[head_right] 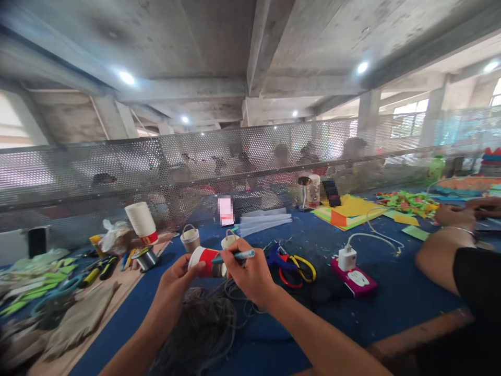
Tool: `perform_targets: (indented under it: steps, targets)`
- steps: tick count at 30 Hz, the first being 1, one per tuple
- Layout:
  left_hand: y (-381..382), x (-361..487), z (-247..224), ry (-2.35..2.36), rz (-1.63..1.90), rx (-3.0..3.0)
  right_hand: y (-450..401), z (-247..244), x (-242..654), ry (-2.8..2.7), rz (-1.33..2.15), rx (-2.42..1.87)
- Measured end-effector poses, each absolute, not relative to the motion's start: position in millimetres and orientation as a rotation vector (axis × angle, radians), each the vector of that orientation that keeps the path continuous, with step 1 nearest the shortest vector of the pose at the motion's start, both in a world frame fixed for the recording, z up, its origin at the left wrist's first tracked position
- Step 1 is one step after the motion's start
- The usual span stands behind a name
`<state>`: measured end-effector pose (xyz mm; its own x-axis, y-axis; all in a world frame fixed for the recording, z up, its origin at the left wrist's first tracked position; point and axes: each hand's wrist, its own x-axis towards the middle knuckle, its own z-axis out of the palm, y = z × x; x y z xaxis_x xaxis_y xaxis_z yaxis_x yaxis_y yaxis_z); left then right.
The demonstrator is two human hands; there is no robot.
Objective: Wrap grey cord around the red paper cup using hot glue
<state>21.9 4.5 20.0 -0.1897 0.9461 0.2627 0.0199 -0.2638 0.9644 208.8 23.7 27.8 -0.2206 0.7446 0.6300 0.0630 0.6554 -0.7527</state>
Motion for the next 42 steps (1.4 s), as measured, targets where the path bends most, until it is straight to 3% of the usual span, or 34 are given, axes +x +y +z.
perform_targets:
  steps: [8,16,42]
  targets:
    - [5.9,19.3,17.6,1.222,1.519,1.263,20.9,24.7,207.2,-1.815,0.633,-0.626]
    - [2.2,23.6,22.3,1.225,1.553,1.256,26.9,28.4,206.8,-1.598,0.826,-0.648]
    - [7.6,18.2,16.0,1.199,1.488,1.218,21.4,29.8,210.4,-1.842,0.572,-0.640]
